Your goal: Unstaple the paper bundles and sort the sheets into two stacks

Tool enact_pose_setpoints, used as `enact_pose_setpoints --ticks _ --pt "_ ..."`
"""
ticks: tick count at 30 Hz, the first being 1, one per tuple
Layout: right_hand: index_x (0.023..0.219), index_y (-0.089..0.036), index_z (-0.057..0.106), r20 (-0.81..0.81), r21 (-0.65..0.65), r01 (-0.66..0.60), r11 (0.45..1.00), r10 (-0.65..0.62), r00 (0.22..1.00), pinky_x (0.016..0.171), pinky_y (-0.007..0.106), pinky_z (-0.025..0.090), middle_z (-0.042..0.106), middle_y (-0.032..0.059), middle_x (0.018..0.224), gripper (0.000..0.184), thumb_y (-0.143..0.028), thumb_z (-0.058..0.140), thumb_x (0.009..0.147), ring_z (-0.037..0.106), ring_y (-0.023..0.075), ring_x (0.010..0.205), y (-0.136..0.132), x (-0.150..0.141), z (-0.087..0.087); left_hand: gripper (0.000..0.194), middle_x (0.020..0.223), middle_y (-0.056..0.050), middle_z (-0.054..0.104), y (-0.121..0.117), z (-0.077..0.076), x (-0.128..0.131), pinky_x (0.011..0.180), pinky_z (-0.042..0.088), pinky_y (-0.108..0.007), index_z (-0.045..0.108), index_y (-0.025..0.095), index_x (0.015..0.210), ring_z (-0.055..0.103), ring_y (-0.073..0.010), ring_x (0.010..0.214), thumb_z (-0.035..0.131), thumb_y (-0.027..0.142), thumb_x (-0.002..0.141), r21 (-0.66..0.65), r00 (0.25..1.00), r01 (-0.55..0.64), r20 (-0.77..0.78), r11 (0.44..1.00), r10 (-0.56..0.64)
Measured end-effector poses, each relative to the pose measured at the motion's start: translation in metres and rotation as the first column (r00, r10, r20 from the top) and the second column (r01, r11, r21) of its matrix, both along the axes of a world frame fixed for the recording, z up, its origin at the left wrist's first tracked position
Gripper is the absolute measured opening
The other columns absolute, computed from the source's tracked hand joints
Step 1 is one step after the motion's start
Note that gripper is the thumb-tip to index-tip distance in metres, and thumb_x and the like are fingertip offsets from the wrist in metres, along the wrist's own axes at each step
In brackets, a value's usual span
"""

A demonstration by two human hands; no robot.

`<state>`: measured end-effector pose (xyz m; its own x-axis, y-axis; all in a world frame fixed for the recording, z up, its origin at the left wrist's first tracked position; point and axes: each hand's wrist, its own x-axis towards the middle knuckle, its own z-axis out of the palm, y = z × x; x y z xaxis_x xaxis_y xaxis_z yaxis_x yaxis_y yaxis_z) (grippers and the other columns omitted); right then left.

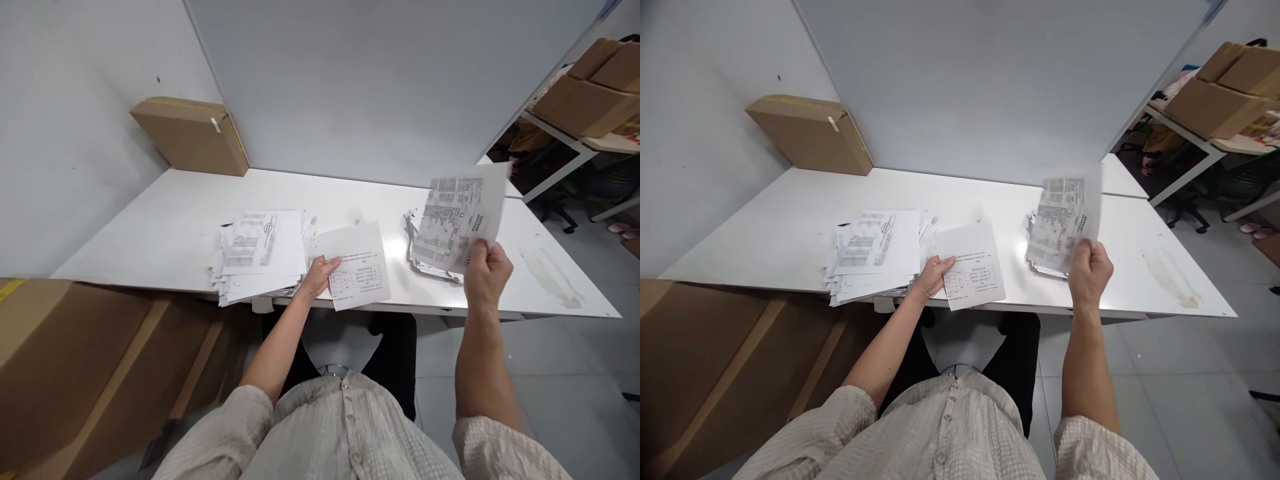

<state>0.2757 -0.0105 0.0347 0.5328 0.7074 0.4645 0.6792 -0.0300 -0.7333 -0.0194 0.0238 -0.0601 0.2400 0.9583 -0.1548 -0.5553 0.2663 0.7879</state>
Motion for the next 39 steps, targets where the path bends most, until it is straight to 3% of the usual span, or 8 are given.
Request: enact_pose_setpoints --ticks 3,7,12,19,33,39 --pt "0.086 -0.018 0.056 -0.295 0.015 -0.213 0.977 0.208 0.933 0.055 0.028 0.040 0.057 0.0022 0.070 0.036 -0.051 0.041 0.085 0.052 0.0158 0.062 -0.012 -0.028 -0.010 0.047 0.092 -0.012 0.072 0.000 0.000 0.000 0.094 0.044 -0.044 0.068 0.009 0.094 0.061 -0.0295 0.104 0.079 0.039 0.060 -0.012 1.000 0.019 0.001 1.000 -0.019" --pt "0.063 -0.021 0.041 -0.154 -0.232 -0.321 0.918 0.291 0.944 0.053 0.025 0.033 0.041 -0.0037 0.055 0.033 -0.047 0.044 0.084 0.040 0.0124 0.055 -0.017 -0.064 -0.041 0.048 0.089 -0.013 0.072 -0.001 -0.001 0.002 0.093 0.045 -0.043 0.067 0.008 0.091 0.062 -0.0299 0.103 0.076 0.046 0.063 -0.037 1.000 0.001 -0.014 0.999 -0.002" --pt "0.064 -0.024 0.030 -0.051 -0.330 -0.320 0.888 0.322 0.945 0.052 0.026 0.029 0.037 -0.0048 0.053 0.031 -0.041 0.038 0.088 0.037 0.0129 0.052 -0.021 -0.089 -0.064 0.052 0.091 -0.013 0.072 0.001 -0.005 0.005 0.094 0.044 -0.042 0.067 0.009 0.092 0.061 -0.0298 0.105 0.071 0.054 0.065 -0.017 0.999 -0.054 -0.012 0.998 0.053" --pt "0.067 -0.025 0.030 -0.083 -0.369 -0.394 0.842 0.393 0.916 0.050 0.026 0.027 0.039 -0.0049 0.051 0.030 -0.043 0.035 0.089 0.037 0.0138 0.049 -0.024 -0.105 -0.070 0.054 0.092 -0.013 0.072 0.003 -0.012 0.006 0.093 0.045 -0.042 0.067 0.010 0.094 0.062 -0.0297 0.104 0.068 0.056 0.067 0.026 0.998 -0.051 -0.036 0.998 0.052" --pt "0.067 -0.025 0.028 -0.119 -0.407 -0.436 0.803 0.427 0.897 0.050 0.026 0.026 0.037 -0.0053 0.051 0.031 -0.044 0.035 0.090 0.038 0.0143 0.049 -0.018 -0.100 -0.079 0.052 0.094 -0.012 0.071 0.005 -0.022 0.002 0.087 0.048 -0.039 0.067 0.010 0.097 0.064 -0.0283 0.098 0.060 0.057 0.075 0.090 0.992 -0.008 -0.125 0.996 0.019" --pt "0.071 -0.024 0.035 -0.121 -0.452 -0.445 0.773 0.441 0.889 0.049 0.026 0.029 0.042 -0.0038 0.053 0.031 -0.047 0.031 0.091 0.041 0.0148 0.049 -0.020 -0.103 -0.080 0.055 0.093 -0.012 0.071 0.005 -0.023 0.001 0.082 0.050 -0.039 0.066 0.009 0.101 0.065 -0.0271 0.090 0.062 0.056 0.074 0.099 0.976 -0.013 -0.215 0.995 0.034"
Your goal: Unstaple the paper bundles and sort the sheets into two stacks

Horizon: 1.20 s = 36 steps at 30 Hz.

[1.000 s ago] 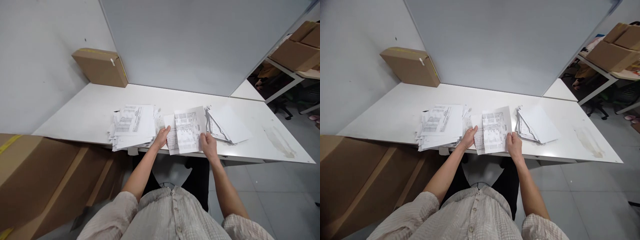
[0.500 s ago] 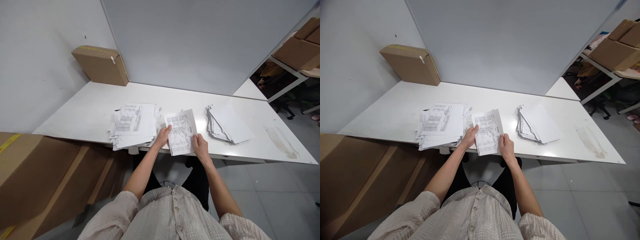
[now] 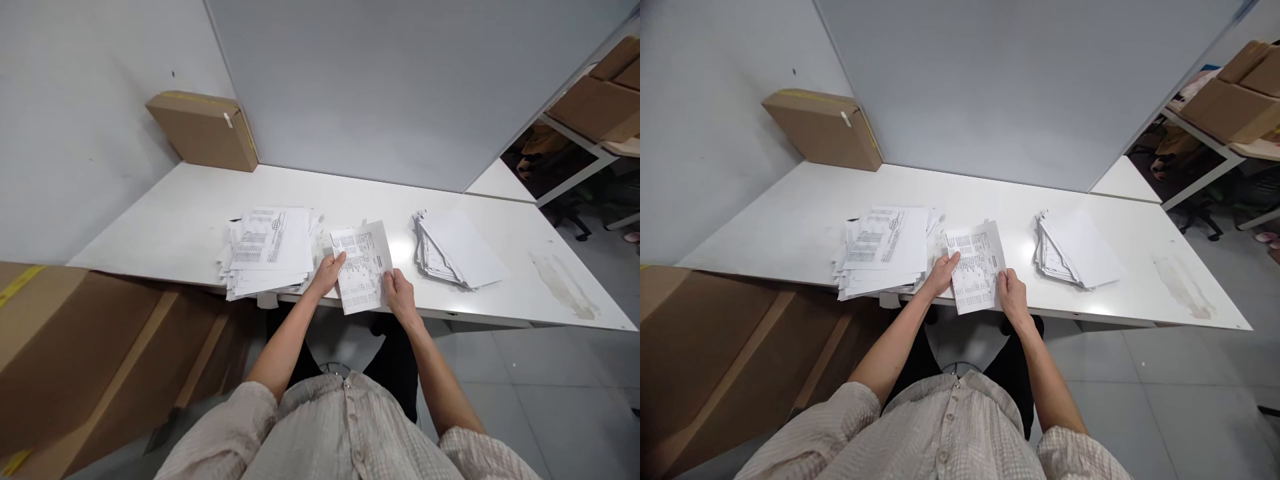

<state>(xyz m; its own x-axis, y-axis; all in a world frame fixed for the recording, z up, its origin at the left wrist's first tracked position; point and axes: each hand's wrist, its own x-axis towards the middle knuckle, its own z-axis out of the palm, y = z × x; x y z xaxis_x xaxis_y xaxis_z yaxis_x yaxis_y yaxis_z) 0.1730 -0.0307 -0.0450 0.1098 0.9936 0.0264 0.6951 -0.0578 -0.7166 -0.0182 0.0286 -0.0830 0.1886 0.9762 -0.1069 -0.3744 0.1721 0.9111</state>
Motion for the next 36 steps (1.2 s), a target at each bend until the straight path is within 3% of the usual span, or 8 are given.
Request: enact_pose_setpoints --ticks 3,5,8,11,13,18,25,36 --pt "0.087 -0.021 0.049 0.097 0.002 0.023 1.000 -0.023 0.995 0.056 0.030 0.037 0.056 0.0037 0.068 0.034 -0.051 0.034 0.089 0.053 0.0203 0.063 -0.002 0.002 0.004 0.056 0.094 -0.012 0.071 -0.002 0.002 0.001 0.083 0.049 -0.040 0.066 0.008 0.102 0.065 -0.0274 0.091 0.062 0.057 0.073 0.007 1.000 -0.007 -0.006 1.000 0.007" --pt "0.108 -0.018 0.051 0.104 0.085 0.073 0.994 -0.081 0.991 0.068 0.036 0.043 0.061 0.0140 0.100 0.044 -0.054 0.043 0.085 0.056 0.0267 0.089 -0.002 0.006 0.009 0.056 0.095 -0.012 0.071 -0.004 0.005 0.001 0.084 0.049 -0.040 0.065 0.009 0.103 0.064 -0.0271 0.093 0.060 0.057 0.075 0.030 1.000 0.008 0.003 1.000 -0.008" --pt "0.128 -0.020 0.044 -0.185 0.114 0.095 0.989 -0.073 0.980 0.084 0.041 0.044 0.049 0.0163 0.130 0.059 -0.052 0.055 0.079 0.051 0.0279 0.111 0.004 0.015 0.020 0.053 0.094 -0.010 0.071 -0.007 0.017 0.000 0.086 0.048 -0.039 0.064 0.011 0.106 0.063 -0.0258 0.096 0.056 0.056 0.079 0.115 1.000 0.029 -0.005 0.993 -0.029" --pt "0.122 -0.023 0.049 -0.563 0.087 -0.058 0.995 0.097 0.820 0.083 0.039 0.047 0.061 0.0102 0.117 0.050 -0.047 0.059 0.079 0.058 0.0231 0.102 0.013 0.021 0.037 0.046 0.090 -0.008 0.070 -0.010 0.042 -0.004 0.084 0.049 -0.039 0.065 0.014 0.104 0.063 -0.0248 0.096 0.052 0.053 0.082 0.241 0.992 0.086 -0.114 0.967 -0.060" --pt "0.107 -0.024 0.057 -0.667 0.176 -0.087 0.981 0.184 0.722 0.081 0.036 0.048 0.066 0.0058 0.103 0.033 -0.042 0.062 0.079 0.062 0.0202 0.093 0.018 0.021 0.049 0.041 0.088 -0.007 0.069 -0.012 0.063 -0.007 0.081 0.050 -0.037 0.065 0.016 0.100 0.063 -0.0241 0.094 0.054 0.051 0.082 0.351 0.981 0.106 -0.191 0.930 -0.040" --pt "0.088 -0.023 0.059 -0.662 0.354 0.067 0.933 0.200 0.722 0.078 0.032 0.048 0.067 0.0015 0.086 0.018 -0.036 0.065 0.078 0.062 0.0161 0.083 0.025 0.011 0.053 0.032 0.093 -0.005 0.067 -0.018 0.095 -0.007 0.078 0.049 -0.031 0.060 0.019 0.104 0.062 -0.0181 0.089 0.054 0.044 0.085 0.562 0.973 -0.072 -0.143 0.824 0.183" --pt "0.099 -0.022 0.054 -0.698 0.333 0.085 0.939 0.185 0.692 0.081 0.032 0.047 0.065 0.0029 0.095 0.028 -0.036 0.064 0.077 0.061 0.0162 0.090 0.032 0.002 0.019 0.028 0.084 -0.003 0.064 -0.020 0.085 0.002 0.074 0.047 -0.027 0.060 0.018 0.095 0.059 -0.0140 0.079 0.048 0.043 0.088 0.542 0.954 -0.135 -0.155 0.829 0.257" --pt "0.089 -0.023 0.058 -0.698 0.346 0.091 0.934 0.191 0.690 0.076 0.030 0.047 0.065 0.0003 0.082 0.017 -0.037 0.061 0.081 0.060 0.0142 0.078 0.033 0.001 0.016 0.029 0.060 0.003 0.044 -0.018 0.083 0.004 0.057 0.036 -0.023 0.054 0.019 0.073 0.041 -0.0098 0.058 0.049 0.044 0.087 0.558 0.915 -0.223 -0.162 0.799 0.369"
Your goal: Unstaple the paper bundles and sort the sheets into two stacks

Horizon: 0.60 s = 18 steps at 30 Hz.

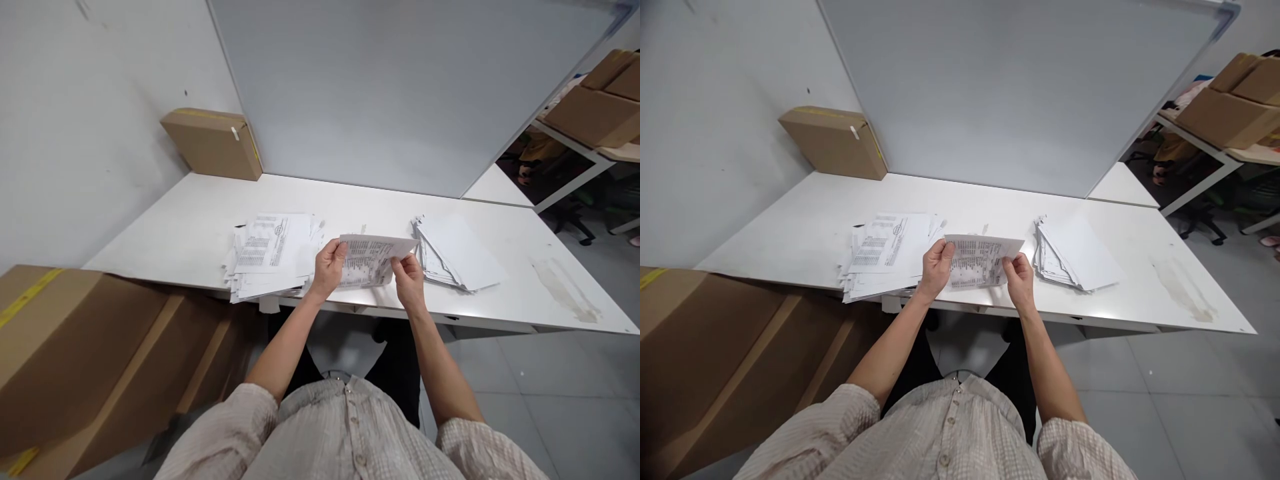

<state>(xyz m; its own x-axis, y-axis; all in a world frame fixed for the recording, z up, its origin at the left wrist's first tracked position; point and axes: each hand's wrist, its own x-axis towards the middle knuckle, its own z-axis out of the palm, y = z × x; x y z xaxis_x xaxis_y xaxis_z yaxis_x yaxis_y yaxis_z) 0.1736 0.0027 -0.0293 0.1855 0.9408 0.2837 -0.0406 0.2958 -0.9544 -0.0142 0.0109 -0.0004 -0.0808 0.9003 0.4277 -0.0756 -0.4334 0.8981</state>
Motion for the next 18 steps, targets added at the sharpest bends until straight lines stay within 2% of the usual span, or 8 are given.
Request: enact_pose_setpoints --ticks 6,8,10,13,15,18 --pt "0.090 -0.023 0.058 0.021 -0.038 -0.020 0.999 0.021 1.000 0.073 0.030 0.049 0.068 0.0011 0.085 0.020 -0.040 0.062 0.080 0.063 0.0160 0.080 -0.002 0.003 0.005 0.035 0.058 0.003 0.041 0.001 0.008 0.001 0.056 0.036 -0.023 0.048 0.018 0.064 0.040 -0.0094 0.057 0.052 0.046 0.085 -0.063 0.998 -0.038 0.042 0.997 0.041" --pt "0.096 -0.024 0.059 0.035 -0.093 -0.051 0.994 0.054 0.998 0.075 0.031 0.050 0.069 0.0024 0.093 0.026 -0.041 0.064 0.077 0.064 0.0178 0.086 -0.007 0.007 0.009 0.035 0.059 0.003 0.045 0.001 0.010 0.003 0.058 0.038 -0.022 0.050 0.018 0.064 0.044 -0.0094 0.058 0.053 0.046 0.084 -0.120 0.992 -0.026 0.122 0.992 0.040" --pt "0.102 -0.023 0.061 0.057 -0.179 -0.091 0.980 0.102 0.993 0.078 0.033 0.051 0.069 0.0043 0.101 0.034 -0.042 0.067 0.074 0.064 0.0200 0.091 -0.017 0.011 0.010 0.031 0.064 0.002 0.052 0.001 0.007 0.007 0.061 0.041 -0.023 0.053 0.018 0.069 0.049 -0.0097 0.061 0.054 0.046 0.084 -0.184 0.974 0.035 0.225 0.982 0.007" --pt "0.104 -0.019 0.064 0.088 -0.370 -0.120 0.921 0.163 0.983 0.074 0.033 0.052 0.070 0.0070 0.100 0.041 -0.044 0.068 0.072 0.066 0.0232 0.088 -0.037 0.018 0.004 0.030 0.066 0.001 0.058 -0.002 -0.012 0.011 0.061 0.044 -0.023 0.056 0.017 0.074 0.054 -0.0107 0.063 0.056 0.046 0.082 -0.311 0.952 0.125 0.303 0.942 -0.026" --pt "0.102 -0.017 0.065 0.105 -0.491 -0.108 0.864 0.182 0.978 0.070 0.033 0.053 0.071 0.0081 0.096 0.041 -0.045 0.068 0.071 0.066 0.0245 0.084 -0.052 0.024 -0.004 0.032 0.061 0.001 0.057 -0.008 -0.031 0.011 0.056 0.044 -0.023 0.056 0.016 0.072 0.054 -0.0111 0.059 0.058 0.047 0.079 -0.424 0.966 0.153 0.255 0.893 -0.045" --pt "0.099 -0.016 0.066 0.085 -0.609 -0.131 0.782 0.228 0.970 0.069 0.034 0.053 0.072 0.0083 0.095 0.039 -0.044 0.068 0.071 0.067 0.0260 0.084 -0.073 0.034 -0.016 0.029 0.059 0.002 0.058 -0.019 -0.053 0.008 0.048 0.041 -0.022 0.058 0.014 0.076 0.053 -0.0105 0.051 0.062 0.042 0.075 -0.568 0.970 0.239 0.167 0.787 -0.174"
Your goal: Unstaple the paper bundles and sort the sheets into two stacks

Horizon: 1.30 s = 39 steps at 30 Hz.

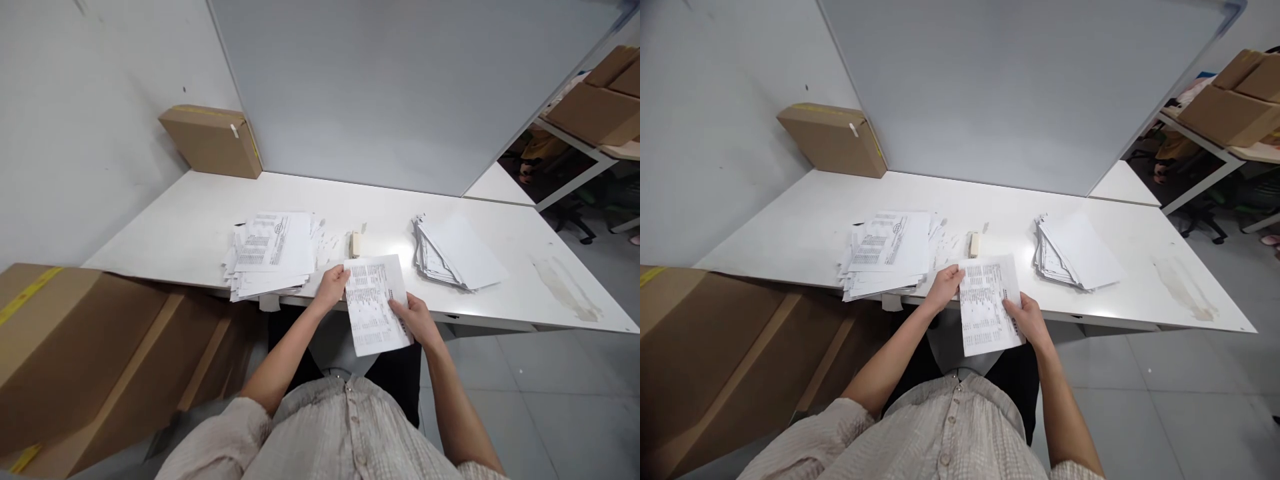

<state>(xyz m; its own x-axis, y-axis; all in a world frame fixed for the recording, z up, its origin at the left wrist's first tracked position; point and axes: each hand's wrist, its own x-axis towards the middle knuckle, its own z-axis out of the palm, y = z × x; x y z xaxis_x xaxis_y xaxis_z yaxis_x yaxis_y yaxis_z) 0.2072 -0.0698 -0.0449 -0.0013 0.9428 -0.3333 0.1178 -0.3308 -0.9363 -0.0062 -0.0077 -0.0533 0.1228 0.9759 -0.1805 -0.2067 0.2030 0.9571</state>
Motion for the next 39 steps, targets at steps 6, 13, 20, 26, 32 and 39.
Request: enact_pose_setpoints --ticks 6,13,20,26,32,39 --pt "0.100 -0.017 0.066 -0.081 -0.115 -0.015 0.993 0.006 0.997 0.070 0.037 0.055 0.072 0.0090 0.097 0.039 -0.043 0.069 0.071 0.067 0.0284 0.087 -0.013 0.013 -0.006 0.035 0.074 -0.006 0.068 -0.009 0.004 -0.006 0.060 0.052 -0.029 0.057 0.010 0.106 0.063 -0.0147 0.061 0.064 0.024 0.074 -0.121 0.975 0.219 0.056 0.968 -0.213" --pt "0.092 -0.018 0.068 -0.113 -0.134 0.064 0.989 -0.079 0.990 0.069 0.037 0.057 0.073 0.0079 0.088 0.033 -0.037 0.073 0.066 0.069 0.0267 0.079 0.004 0.012 -0.004 0.051 0.110 -0.012 0.062 0.016 -0.003 -0.015 0.085 0.048 -0.039 0.036 0.017 0.135 0.063 -0.0163 0.086 0.046 0.019 0.085 0.167 0.915 0.010 -0.400 0.986 0.059" --pt "0.091 -0.018 0.067 -0.105 -0.138 0.092 0.986 -0.107 0.989 0.070 0.040 0.057 0.073 0.0082 0.086 0.033 -0.038 0.073 0.066 0.069 0.0275 0.077 0.020 0.009 -0.010 0.045 0.110 -0.010 0.061 0.044 -0.022 -0.010 0.092 0.042 -0.037 0.051 0.017 0.126 0.054 -0.0201 0.104 0.031 0.009 0.086 0.544 0.726 0.162 -0.631 0.823 0.274" --pt "0.091 -0.019 0.067 -0.093 -0.121 0.113 0.986 -0.124 0.988 0.067 0.038 0.058 0.073 0.0071 0.085 0.031 -0.038 0.072 0.067 0.069 0.0269 0.077 0.026 0.006 -0.017 0.053 0.102 -0.009 0.057 0.048 -0.030 -0.007 0.089 0.042 -0.036 0.055 0.021 0.126 0.050 -0.0210 0.098 0.031 0.004 0.082 0.527 0.650 0.257 -0.715 0.810 0.258" --pt "0.091 -0.018 0.066 -0.110 -0.124 0.136 0.983 -0.150 0.983 0.071 0.037 0.057 0.073 0.0065 0.087 0.032 -0.038 0.072 0.067 0.069 0.0258 0.079 0.023 0.006 -0.019 0.058 0.098 -0.009 0.055 0.047 -0.030 -0.007 0.088 0.041 -0.034 0.055 0.019 0.126 0.047 -0.0207 0.095 0.029 0.000 0.079 0.507 0.625 0.265 -0.738 0.820 0.254" --pt "0.091 -0.019 0.067 -0.094 -0.113 0.139 0.984 -0.150 0.984 0.070 0.038 0.057 0.073 0.0070 0.087 0.032 -0.038 0.073 0.066 0.069 0.0267 0.078 0.024 0.001 -0.017 0.055 0.099 -0.010 0.055 0.045 -0.033 -0.004 0.085 0.041 -0.036 0.058 0.022 0.123 0.044 -0.0219 0.091 0.030 0.001 0.081 0.483 0.561 0.269 -0.782 0.834 0.272"
